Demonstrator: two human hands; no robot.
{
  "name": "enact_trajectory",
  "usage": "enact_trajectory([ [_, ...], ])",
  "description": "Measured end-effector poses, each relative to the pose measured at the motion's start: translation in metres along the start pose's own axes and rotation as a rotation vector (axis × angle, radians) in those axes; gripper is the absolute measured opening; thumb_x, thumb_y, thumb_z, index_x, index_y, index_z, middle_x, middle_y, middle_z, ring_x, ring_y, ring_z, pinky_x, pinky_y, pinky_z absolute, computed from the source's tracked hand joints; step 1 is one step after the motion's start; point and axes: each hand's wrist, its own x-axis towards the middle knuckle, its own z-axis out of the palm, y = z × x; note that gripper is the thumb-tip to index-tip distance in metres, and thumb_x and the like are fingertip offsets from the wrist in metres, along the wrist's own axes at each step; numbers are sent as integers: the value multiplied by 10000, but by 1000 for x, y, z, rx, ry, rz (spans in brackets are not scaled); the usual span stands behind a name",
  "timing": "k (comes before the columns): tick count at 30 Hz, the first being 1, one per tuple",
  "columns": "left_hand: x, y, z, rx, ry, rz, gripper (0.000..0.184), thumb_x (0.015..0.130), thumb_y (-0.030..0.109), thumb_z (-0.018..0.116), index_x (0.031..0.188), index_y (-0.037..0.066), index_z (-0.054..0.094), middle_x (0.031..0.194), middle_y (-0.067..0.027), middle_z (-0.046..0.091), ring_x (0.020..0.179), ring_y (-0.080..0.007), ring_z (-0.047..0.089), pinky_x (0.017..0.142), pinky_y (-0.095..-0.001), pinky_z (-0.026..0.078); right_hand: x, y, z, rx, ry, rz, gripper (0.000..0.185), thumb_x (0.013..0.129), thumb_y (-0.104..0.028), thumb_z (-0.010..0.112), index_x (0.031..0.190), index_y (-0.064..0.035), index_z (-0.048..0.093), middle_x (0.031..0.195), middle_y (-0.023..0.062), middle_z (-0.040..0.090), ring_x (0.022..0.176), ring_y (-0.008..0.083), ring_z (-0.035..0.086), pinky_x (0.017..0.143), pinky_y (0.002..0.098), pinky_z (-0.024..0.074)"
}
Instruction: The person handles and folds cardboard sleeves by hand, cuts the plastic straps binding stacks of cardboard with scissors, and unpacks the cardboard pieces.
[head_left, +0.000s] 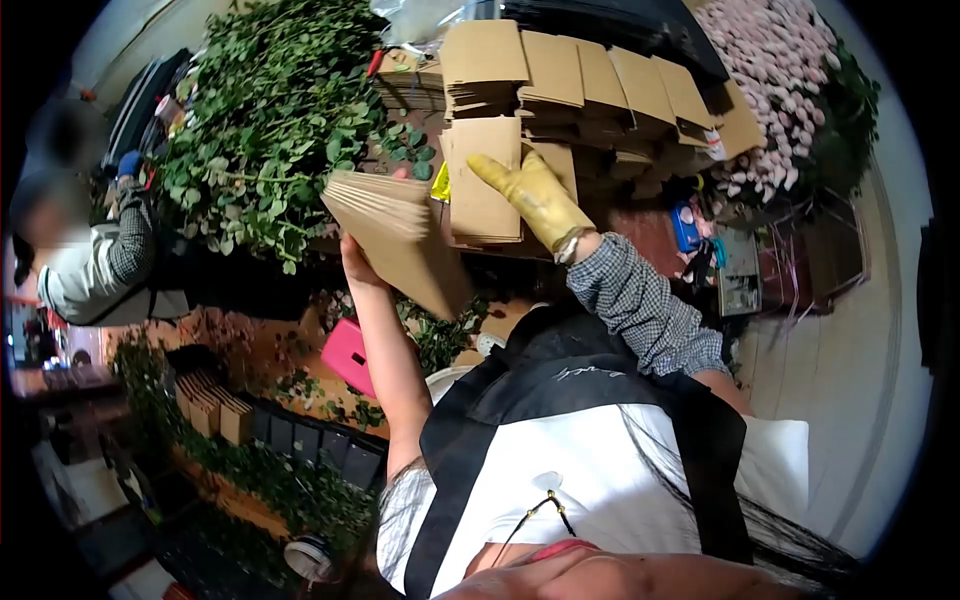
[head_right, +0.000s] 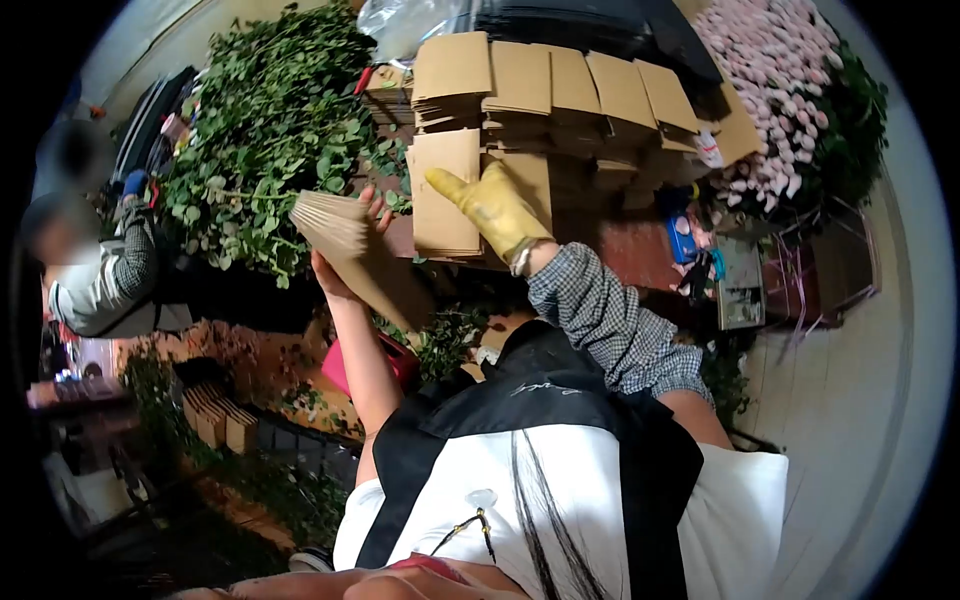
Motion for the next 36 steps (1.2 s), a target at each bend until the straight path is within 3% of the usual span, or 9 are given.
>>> enact_trajectory([
  [5, 30, -28, -24, -140, -46, -210, 888, 929, 712, 437, 1585, 136, 279, 1630, -285, 175, 1480, -392, 287, 1200, -475, 251, -13, -24, 10, -433, 278, -157, 864, 850, -351, 794, 1475, 56, 357, 1333, 266, 588, 1212, 330, 598, 1025, 364, 482],
  [14, 37, -23, 20, -10, 31, -140, 857, 918, 732, 461, 1599, 252, 263, 1596, -342, 198, 1472, -470, 271, 1192, -488, 300, -9, -25, -29, -93, 115, 15, 948, 919, -479, 689, 1583, -26, 187, 1576, 253, 333, 1451, 350, 369, 1192, 428, 338],
  [18, 19, -13, 4, -144, 9, -117, 869, 922, 721, 461, 1591, 194, 284, 1635, -294, 133, 1517, -419, 187, 1243, -503, 146, -64, -31, -53, -261, 257, -619, 451, 963, -349, 643, 1285, -35, 607, 1257, 186, 660, 1163, 288, 645, 983, 393, 514],
  [22, 11, -7, 3, -161, 145, -73, 309, 1016, 498, 519, 1156, 285, 694, 1644, -286, 75, 1533, -447, 58, 1244, -559, 101, -115, -5, -26, -432, -374, -435, 304, 964, -293, 619, 1140, -52, 677, 1137, 162, 706, 1062, 313, 681, 917, 401, 543],
  [27, 5, -12, -14, -163, -67, 41, 451, 1024, 499, 508, 1358, 211, 604, 1633, -306, 102, 1534, -443, 64, 1246, -543, 120, -84, 85, 29, -441, -548, -554, 573, 942, -297, 645, 1454, -90, 493, 1252, 243, 650, 1132, 396, 638, 979, 436, 508],
  [30, -17, 5, 13, -349, 11, -68, 590, 1003, 528, 524, 1473, 173, 496, 1613, -325, 164, 1516, -449, 152, 1242, -522, 161, -52, 52, 21, -457, -500, -112, 616, 952, -335, 650, 1472, -63, 462, 1244, 228, 666, 1146, 364, 647, 975, 395, 514],
  [31, -34, 8, -1, -246, -79, -99, 709, 988, 559, 517, 1541, 132, 393, 1593, -270, 287, 1472, -400, 304, 1210, -505, 266, -62, 15, 3, -377, -609, 52, 643, 964, -376, 636, 1477, -37, 448, 1286, 212, 654, 1164, 343, 645, 1003, 380, 503],
  [33, -94, 16, -42, 235, 572, -109, 748, 983, 536, 550, 1544, 79, 361, 1525, -111, 464, 1363, -295, 482, 1128, -469, 410, -64, 33, -11, -237, -709, -136, 654, 980, -402, 597, 1486, -21, 431, 1453, 212, 527, 1310, 320, 537, 1096, 352, 431],
  [36, -112, 61, 1, 668, 226, -421, 862, 870, 568, 735, 1438, -16, 453, 1331, -94, 580, 1211, -200, 544, 1009, -360, 444, -67, 25, -42, -81, -929, -200, 679, 1021, -452, 537, 1498, 7, 387, 1496, 232, 457, 1404, 304, 431, 1166, 362, 346],
])
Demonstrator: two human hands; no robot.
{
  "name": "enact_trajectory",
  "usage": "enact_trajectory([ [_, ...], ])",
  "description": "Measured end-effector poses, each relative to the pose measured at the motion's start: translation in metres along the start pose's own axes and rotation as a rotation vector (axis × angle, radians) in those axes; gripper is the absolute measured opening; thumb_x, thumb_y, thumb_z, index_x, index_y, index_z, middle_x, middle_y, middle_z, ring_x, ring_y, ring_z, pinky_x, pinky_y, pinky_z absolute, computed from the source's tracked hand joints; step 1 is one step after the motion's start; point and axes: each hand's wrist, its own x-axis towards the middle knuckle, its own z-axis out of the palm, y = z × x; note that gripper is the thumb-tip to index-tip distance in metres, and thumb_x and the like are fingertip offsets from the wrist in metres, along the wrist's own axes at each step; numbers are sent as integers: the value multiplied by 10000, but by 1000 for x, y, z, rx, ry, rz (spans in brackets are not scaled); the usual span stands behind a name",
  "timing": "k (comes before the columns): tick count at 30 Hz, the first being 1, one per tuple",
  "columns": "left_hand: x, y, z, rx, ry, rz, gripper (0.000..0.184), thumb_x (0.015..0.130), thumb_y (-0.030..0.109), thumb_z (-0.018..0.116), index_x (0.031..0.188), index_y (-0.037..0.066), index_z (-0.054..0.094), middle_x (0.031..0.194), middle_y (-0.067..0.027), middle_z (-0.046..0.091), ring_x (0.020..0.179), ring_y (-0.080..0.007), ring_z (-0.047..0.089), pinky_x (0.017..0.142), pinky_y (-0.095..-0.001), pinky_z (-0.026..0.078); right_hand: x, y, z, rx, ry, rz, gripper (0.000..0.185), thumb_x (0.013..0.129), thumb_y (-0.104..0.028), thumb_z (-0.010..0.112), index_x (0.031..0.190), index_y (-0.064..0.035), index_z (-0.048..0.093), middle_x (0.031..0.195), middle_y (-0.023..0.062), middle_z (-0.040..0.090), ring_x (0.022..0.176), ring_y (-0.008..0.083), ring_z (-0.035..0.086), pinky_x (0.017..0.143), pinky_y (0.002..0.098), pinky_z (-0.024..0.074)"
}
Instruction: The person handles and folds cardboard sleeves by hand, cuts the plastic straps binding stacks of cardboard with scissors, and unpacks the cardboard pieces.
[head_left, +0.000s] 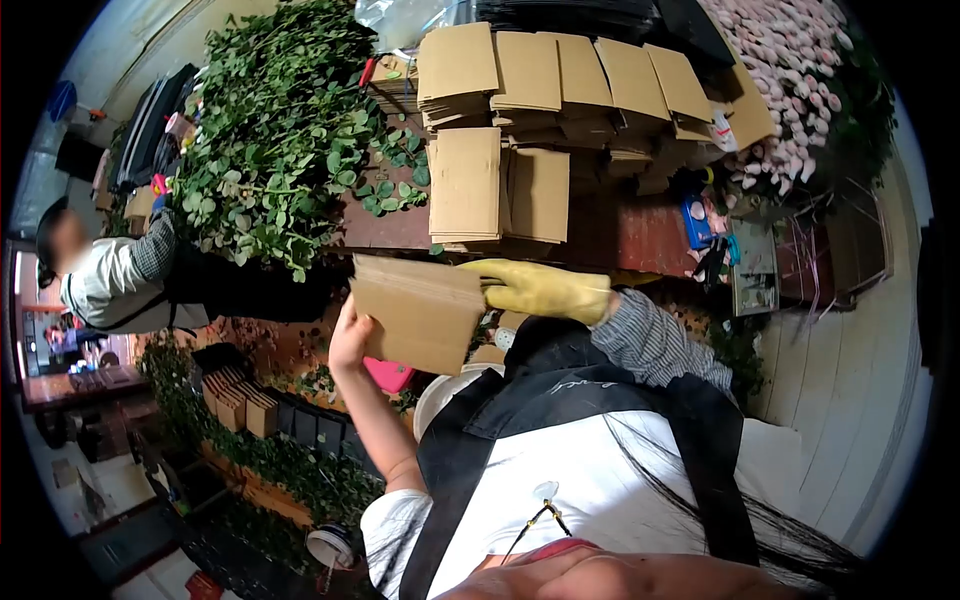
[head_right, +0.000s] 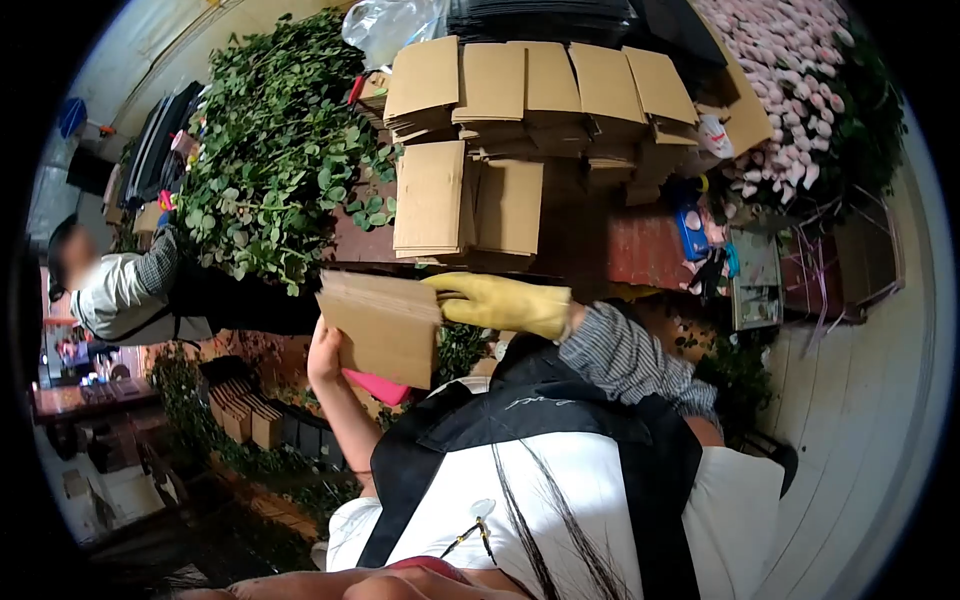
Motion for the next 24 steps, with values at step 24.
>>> enact_trajectory([
  [24, -147, 63, 168, 260, 736, -59, 905, 819, 119, 789, 1574, 135, 290, 1154, -90, 661, 1025, -177, 645, 914, -349, 510, 36, 37, 80, 455, -667, 45, 728, 911, -498, 720, 1409, -9, 511, 1276, 61, 620, 1134, 149, 589, 975, 296, 481],
])
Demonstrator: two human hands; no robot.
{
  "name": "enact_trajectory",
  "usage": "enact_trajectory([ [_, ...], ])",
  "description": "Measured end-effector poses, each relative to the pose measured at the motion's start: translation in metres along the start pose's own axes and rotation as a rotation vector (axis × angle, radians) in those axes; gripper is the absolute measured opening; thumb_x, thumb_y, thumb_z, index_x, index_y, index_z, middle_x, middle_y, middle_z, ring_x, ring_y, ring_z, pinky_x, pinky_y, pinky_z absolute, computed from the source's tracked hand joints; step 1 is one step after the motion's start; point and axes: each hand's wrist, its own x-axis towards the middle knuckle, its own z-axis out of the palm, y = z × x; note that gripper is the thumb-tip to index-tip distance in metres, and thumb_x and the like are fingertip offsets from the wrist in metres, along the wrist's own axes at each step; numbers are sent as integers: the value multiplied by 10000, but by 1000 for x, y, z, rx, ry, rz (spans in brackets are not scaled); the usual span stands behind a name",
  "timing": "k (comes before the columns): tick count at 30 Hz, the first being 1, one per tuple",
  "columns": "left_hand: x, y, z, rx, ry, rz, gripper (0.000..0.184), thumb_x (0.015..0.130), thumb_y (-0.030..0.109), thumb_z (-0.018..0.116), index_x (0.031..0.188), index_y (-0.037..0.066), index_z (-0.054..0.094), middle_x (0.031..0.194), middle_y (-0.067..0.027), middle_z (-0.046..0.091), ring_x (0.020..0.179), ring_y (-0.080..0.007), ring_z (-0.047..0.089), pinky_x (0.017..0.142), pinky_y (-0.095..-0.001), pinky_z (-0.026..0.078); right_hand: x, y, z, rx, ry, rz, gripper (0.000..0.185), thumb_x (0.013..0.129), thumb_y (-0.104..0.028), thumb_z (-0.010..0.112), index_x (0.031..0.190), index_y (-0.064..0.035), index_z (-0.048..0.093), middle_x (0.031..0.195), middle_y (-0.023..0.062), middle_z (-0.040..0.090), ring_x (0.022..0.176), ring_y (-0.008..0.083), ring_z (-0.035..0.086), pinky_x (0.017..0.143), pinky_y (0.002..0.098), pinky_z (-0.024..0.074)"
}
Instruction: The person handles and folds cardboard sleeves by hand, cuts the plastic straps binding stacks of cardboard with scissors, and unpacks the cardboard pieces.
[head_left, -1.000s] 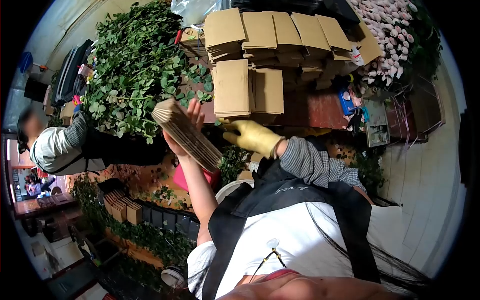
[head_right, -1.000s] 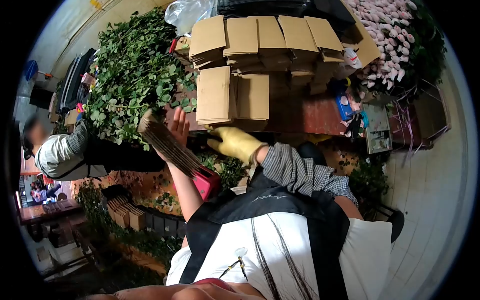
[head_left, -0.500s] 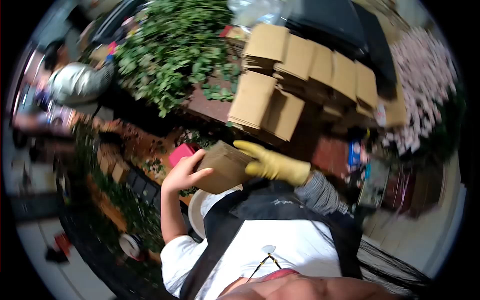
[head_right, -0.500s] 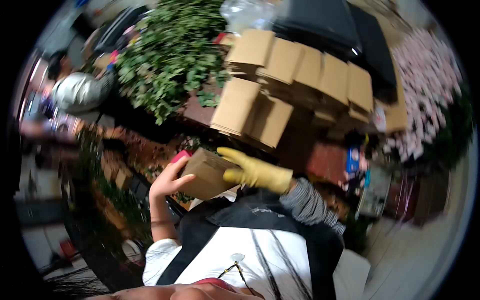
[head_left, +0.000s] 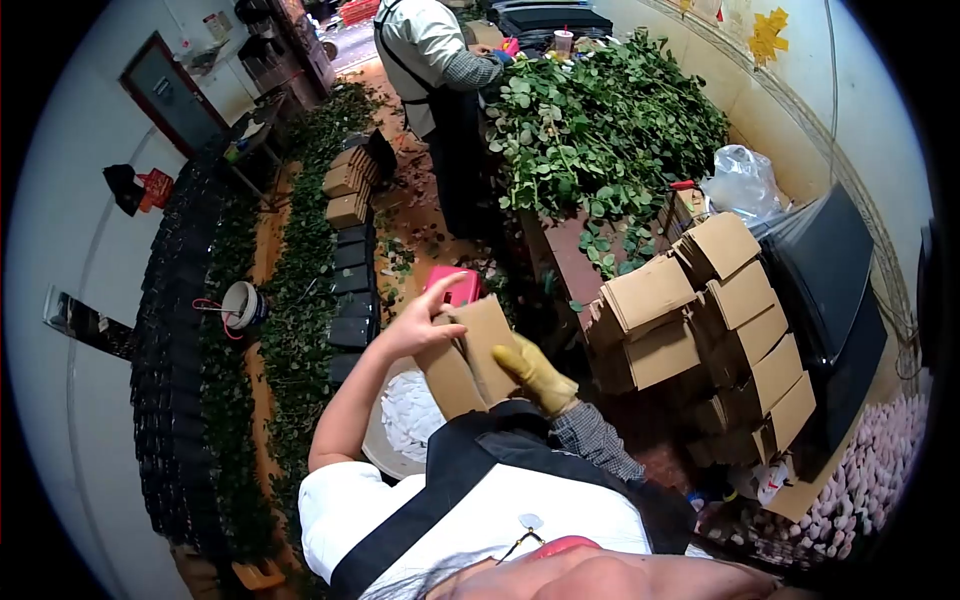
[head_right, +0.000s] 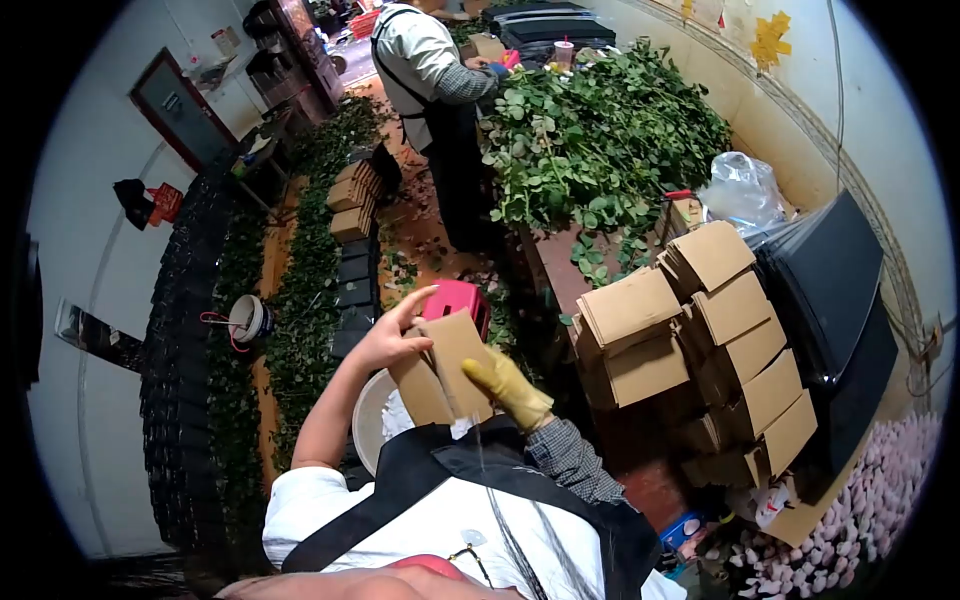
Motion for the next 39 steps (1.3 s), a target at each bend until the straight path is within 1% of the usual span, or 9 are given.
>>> enact_trajectory([
  [5, -40, -18, -36, 1076, 618, -224, 932, 787, 713, 663, 1430, 78, 438, 795, -250, 705, 751, -431, 699, 667, -514, 547, 13, -37, -5, -1009, 742, -378, 671, 837, -430, 798, 1294, 9, 578, 1116, 206, 711, 1037, 295, 697, 896, 378, 541],
  [10, -42, -21, -49, 981, 617, -373, 717, 910, 632, 591, 1367, 86, 506, 942, -250, 718, 905, -427, 691, 774, -494, 538, 3, -52, 25, -252, -14, -77, 662, 853, -372, 808, 1328, 14, 556, 1285, 148, 617, 1196, 249, 593, 1013, 340, 473],
  [14, -23, 12, -11, 759, 294, -186, 619, 962, 564, 557, 1381, 110, 537, 903, -239, 699, 793, -374, 675, 726, -424, 500, 12, -20, 36, -1157, 72, -534, 642, 812, -342, 824, 1302, -2, 587, 1376, 207, 558, 1296, 380, 518, 1092, 409, 415],
  [21, -2, 42, 33, 454, 215, -18, 452, 1038, 393, 527, 1364, 81, 540, 903, -175, 686, 736, -220, 648, 722, -350, 495, -31, -27, 26, -124, -198, 23, 1000, 911, -418, 747, 1612, -68, 126, 1580, 118, 339, 1455, 216, 310, 1178, 347, 274],
  [26, 12, 29, 11, -68, -25, -114, 617, 1062, 532, 405, 1464, 66, 458, 1163, -168, 685, 1074, -248, 666, 931, -340, 508, -51, -19, 25, -9, 59, -70, 845, 897, -468, 748, 1520, -47, 362, 1429, 68, 509, 1323, 172, 453, 1113, 336, 371],
  [30, 6, 16, 22, -146, 297, 39, 942, 937, 768, 396, 1587, 109, 225, 1508, -164, 438, 1387, -301, 451, 1135, -438, 368, -63, -20, -2, 228, 159, -141, 915, 841, -504, 792, 1508, -40, 372, 1384, 95, 540, 1238, 184, 517, 1053, 334, 432],
  [32, 6, -1, 66, -422, -44, 121, 904, 952, 681, 513, 1592, 118, 212, 1520, -144, 421, 1397, -302, 421, 1148, -440, 334, -62, -9, -7, 92, 268, -211, 933, 832, -494, 804, 1510, -26, 365, 1401, 111, 523, 1275, 187, 483, 1088, 337, 399],
  [35, -3, -7, 124, -342, 390, -9, 802, 965, 410, 633, 1587, 116, 221, 1485, -135, 428, 1332, -287, 455, 1118, -429, 350, -78, -40, 21, -60, 363, -142, 1078, 827, -493, 809, 1584, -39, 190, 1533, 155, 390, 1417, 237, 349, 1178, 365, 284],
  [39, -1, -10, 138, -490, 206, 220, 960, 902, 464, 694, 1595, 92, 143, 1458, -180, 433, 1279, -310, 501, 1086, -451, 407, -88, -32, 24, -305, 467, -202, 1120, 811, -498, 818, 1603, -87, 141, 1569, 180, 338, 1446, 300, 319, 1189, 401, 275],
])
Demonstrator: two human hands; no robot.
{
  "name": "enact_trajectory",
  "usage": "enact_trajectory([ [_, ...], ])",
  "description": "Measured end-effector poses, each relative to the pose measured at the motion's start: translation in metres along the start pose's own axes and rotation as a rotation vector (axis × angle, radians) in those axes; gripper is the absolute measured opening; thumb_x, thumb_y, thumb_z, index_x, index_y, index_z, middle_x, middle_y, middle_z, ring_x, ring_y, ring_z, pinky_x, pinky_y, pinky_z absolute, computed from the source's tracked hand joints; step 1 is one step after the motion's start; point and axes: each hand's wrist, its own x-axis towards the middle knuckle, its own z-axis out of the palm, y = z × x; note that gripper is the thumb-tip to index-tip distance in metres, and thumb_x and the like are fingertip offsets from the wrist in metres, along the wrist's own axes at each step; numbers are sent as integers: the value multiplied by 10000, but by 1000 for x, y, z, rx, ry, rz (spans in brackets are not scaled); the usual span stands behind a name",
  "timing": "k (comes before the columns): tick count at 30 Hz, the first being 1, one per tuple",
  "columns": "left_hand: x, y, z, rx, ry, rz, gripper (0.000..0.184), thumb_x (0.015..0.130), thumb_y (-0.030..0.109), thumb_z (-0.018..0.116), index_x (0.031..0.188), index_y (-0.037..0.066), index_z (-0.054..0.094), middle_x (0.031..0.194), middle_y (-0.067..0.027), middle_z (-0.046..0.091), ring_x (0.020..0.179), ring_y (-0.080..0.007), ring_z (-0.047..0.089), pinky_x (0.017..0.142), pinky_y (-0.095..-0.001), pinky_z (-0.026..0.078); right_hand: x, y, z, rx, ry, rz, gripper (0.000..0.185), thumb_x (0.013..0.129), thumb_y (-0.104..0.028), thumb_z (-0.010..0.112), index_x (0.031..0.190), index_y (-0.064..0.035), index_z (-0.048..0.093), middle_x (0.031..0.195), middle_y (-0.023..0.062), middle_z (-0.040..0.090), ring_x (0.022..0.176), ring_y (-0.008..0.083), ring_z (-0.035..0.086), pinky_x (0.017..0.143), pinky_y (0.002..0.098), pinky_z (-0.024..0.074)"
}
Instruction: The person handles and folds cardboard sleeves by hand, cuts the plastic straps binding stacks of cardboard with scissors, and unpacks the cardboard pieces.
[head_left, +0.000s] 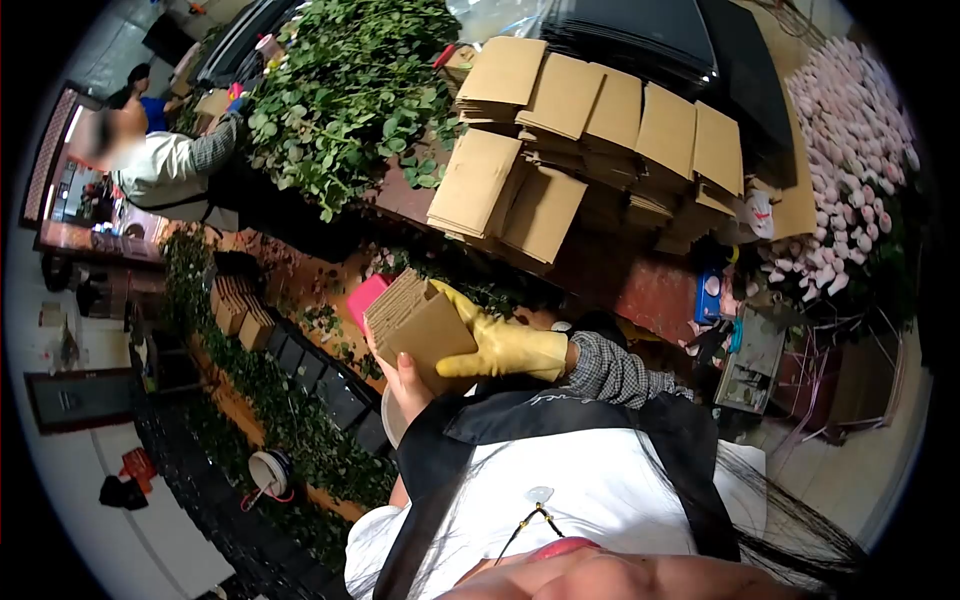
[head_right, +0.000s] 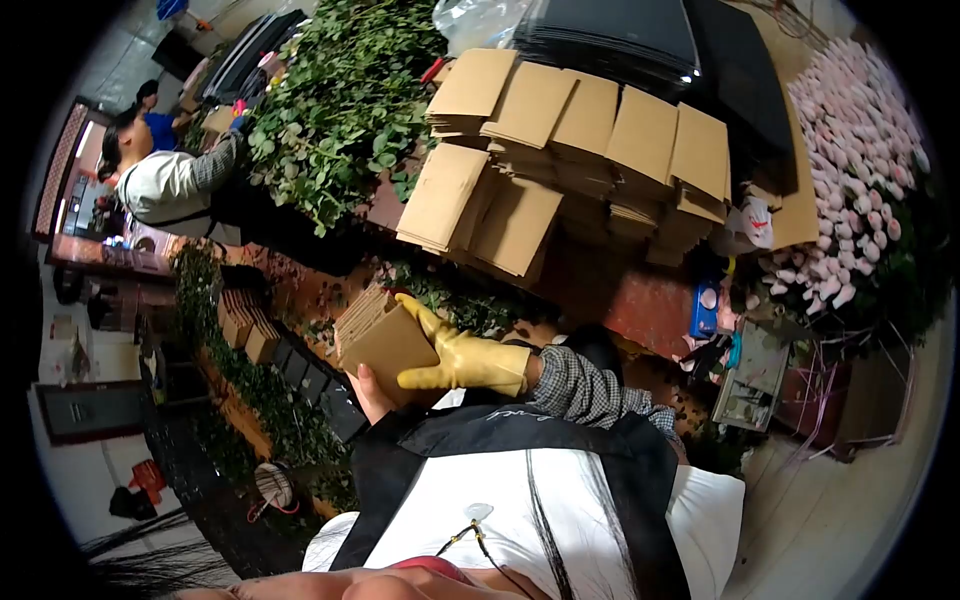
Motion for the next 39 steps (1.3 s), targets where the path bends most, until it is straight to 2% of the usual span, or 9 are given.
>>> enact_trajectory([
  [4, 10, -7, 29, -95, -129, 249, 998, 904, 464, 669, 1601, 90, 59, 1425, -223, 435, 1227, -343, 547, 1031, -476, 473, -7, -26, -8, 131, 21, -44, 1135, 765, -489, 854, 1608, -160, 169, 1546, 202, 352, 1441, 328, 322, 1180, 404, 300],
  [8, 41, 9, 49, 430, -401, 241, 984, 970, 563, 537, 1577, -49, 63, 1514, -217, 359, 1408, -335, 367, 1183, -436, 236, -33, -40, -25, 274, 312, -23, 956, 772, -353, 882, 1519, -53, 366, 1400, 96, 540, 1309, 224, 489, 1106, 356, 399],
  [15, 207, -5, 91, 648, -484, 188, 970, 922, 590, 634, 1540, -49, 247, 1479, -249, 436, 1366, -353, 453, 1138, -438, 354, -84, -59, -99, 409, 690, 150, 496, 998, -303, 629, 1410, -47, 526, 1226, 106, 669, 1068, 173, 663, 952, 309, 526],
  [18, 235, -10, 123, 754, -730, -228, 974, 917, 540, 675, 1563, -36, 229, 1574, -276, 329, 1466, -332, 340, 1174, -369, 300, -80, 8, -144, -162, 651, -50, 501, 981, -147, 594, 1459, -49, 480, 1285, 161, 651, 1068, 200, 667, 990, 306, 506],
  [20, 238, -1, 137, 861, -804, -313, 881, 905, 510, 703, 1498, -50, 371, 1425, -224, 527, 1296, -269, 531, 1092, -344, 407, -69, -25, -138, -1222, 456, 518, 627, 901, 38, 537, 1508, -77, 429, 1208, 219, 656, 989, 246, 669, 960, 307, 509],
  [24, 262, -36, 127, 444, -905, -563, 724, 910, 398, 745, 1431, -23, 470, 1261, -135, 648, 1105, -184, 633, 985, -307, 488, -52, -14, -130, -1375, 535, 186, 733, 807, 117, 544, 1509, -56, 421, 963, 229, 646, 853, 288, 630, 828, 332, 531],
  [29, 246, -27, 139, 588, -907, -443, 870, 887, 386, 777, 1493, -55, 333, 1372, -213, 567, 1211, -234, 587, 1040, -334, 462, 5, -21, -111, -268, 836, 35, 636, 984, -365, 651, 1344, 138, 501, 1191, 220, 661, 1054, 280, 629, 902, 337, 495],
  [32, 251, -36, 136, 437, -882, -472, 960, 883, 401, 779, 1524, -77, 247, 1395, -240, 543, 1253, -249, 561, 1051, -334, 455, 8, -50, -119, -279, 828, 534, 994, 908, -673, 603, 1371, 188, 424, 1345, 327, 541, 1227, 310, 565, 978, 366, 476],
  [39, 229, 12, 105, 494, -560, -195, 854, 995, 479, 590, 1592, 52, 154, 1548, -278, 364, 1465, -334, 341, 1171, -428, 314, -54, -56, -111, 23, 878, 210, 699, 1045, -521, 455, 1551, -54, 335, 1523, 179, 457, 1301, 287, 537, 1119, 458, 407],
])
